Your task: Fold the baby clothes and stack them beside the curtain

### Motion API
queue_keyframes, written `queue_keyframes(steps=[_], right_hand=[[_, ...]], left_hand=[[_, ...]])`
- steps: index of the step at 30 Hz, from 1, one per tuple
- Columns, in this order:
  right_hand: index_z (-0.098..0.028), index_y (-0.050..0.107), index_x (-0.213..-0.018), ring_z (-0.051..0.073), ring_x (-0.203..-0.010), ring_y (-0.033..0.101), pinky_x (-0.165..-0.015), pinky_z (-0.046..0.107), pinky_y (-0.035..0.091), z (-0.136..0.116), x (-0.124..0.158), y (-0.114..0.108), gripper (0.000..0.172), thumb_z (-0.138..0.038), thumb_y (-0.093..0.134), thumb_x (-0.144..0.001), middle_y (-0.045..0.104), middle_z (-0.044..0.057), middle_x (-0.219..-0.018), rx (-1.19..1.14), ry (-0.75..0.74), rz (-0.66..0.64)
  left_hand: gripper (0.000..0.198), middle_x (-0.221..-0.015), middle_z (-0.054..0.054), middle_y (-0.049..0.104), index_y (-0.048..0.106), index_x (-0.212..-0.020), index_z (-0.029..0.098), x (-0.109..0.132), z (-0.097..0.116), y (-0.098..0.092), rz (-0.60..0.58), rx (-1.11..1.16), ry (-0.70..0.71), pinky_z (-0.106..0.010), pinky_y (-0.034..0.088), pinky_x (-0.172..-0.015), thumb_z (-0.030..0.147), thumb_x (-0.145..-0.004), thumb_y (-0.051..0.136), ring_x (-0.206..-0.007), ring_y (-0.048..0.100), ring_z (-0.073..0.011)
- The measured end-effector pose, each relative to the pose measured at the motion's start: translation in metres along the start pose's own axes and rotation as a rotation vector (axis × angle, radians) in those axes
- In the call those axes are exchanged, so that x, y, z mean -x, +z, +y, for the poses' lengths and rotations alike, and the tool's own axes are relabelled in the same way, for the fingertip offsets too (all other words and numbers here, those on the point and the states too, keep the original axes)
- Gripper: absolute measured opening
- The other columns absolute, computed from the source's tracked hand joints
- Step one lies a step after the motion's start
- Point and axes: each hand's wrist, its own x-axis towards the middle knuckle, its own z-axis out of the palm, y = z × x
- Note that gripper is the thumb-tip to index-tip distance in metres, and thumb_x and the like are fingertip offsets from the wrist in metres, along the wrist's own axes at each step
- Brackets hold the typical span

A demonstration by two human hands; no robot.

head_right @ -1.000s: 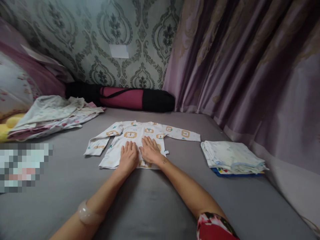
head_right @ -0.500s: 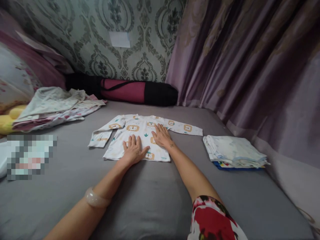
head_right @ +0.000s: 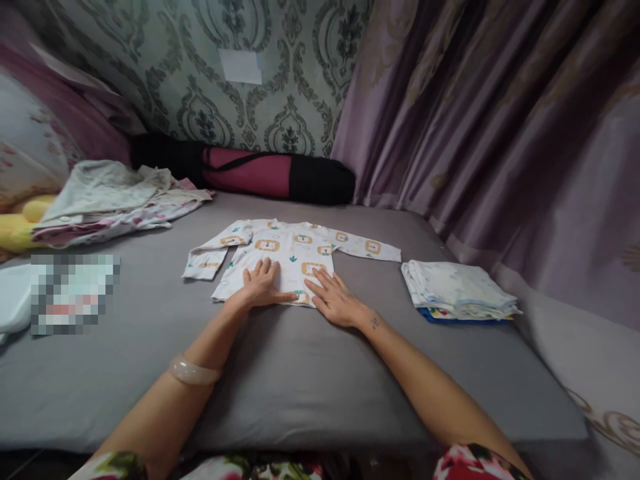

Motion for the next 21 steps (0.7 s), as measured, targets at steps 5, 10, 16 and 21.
queue_keyframes(steps=[5, 10, 16, 21], right_hand=[[-0.029, 0.050, -0.141, 0.020, -0.145, 0.025, -0.118, 0.042, 0.018, -0.010, 0.026, -0.018, 0.044, -0.035, 0.037, -0.098, 0.032, 0.003, -0.157, -0.077, -0.013, -0.022], [-0.020, 0.071, -0.097, 0.018, -0.102, 0.062, -0.095, 0.031, 0.044, -0.007, -0.008, -0.028, 0.040, -0.034, 0.033, -0.099, 0.070, 0.007, -0.109, -0.137, 0.014, 0.085], [-0.014, 0.049, -0.139, 0.020, -0.139, 0.035, -0.115, 0.036, 0.023, -0.004, -0.080, -0.003, 0.049, -0.036, 0.028, -0.100, 0.044, 0.012, -0.149, -0.094, 0.168, 0.244], [-0.009, 0.029, -0.151, 0.024, -0.148, 0.014, -0.119, 0.044, 0.007, -0.010, -0.093, 0.008, 0.062, -0.044, 0.023, -0.100, 0.021, 0.014, -0.160, -0.011, 0.250, 0.133]], left_hand=[[0.068, -0.156, -0.016, 0.030, 0.045, -0.136, 0.023, 0.023, -0.024, -0.020, -0.020, 0.016, 0.121, -0.059, 0.026, -0.110, 0.053, -0.077, 0.063, -0.144, 0.024, -0.0361], [0.046, -0.128, -0.014, 0.058, 0.055, -0.125, 0.019, 0.042, -0.061, -0.023, 0.189, 0.110, 0.000, -0.041, 0.044, -0.098, 0.047, -0.088, 0.051, -0.120, 0.054, -0.0285], [0.042, -0.117, -0.017, 0.063, 0.056, -0.113, 0.013, 0.046, -0.091, -0.014, 0.262, 0.069, -0.337, -0.035, 0.046, -0.085, 0.045, -0.086, 0.055, -0.111, 0.058, -0.0304], [0.034, -0.106, -0.011, 0.068, 0.058, -0.106, 0.016, 0.046, -0.095, -0.018, 0.225, 0.313, -0.372, -0.025, 0.044, -0.071, 0.038, -0.079, 0.061, -0.096, 0.064, -0.0227]])
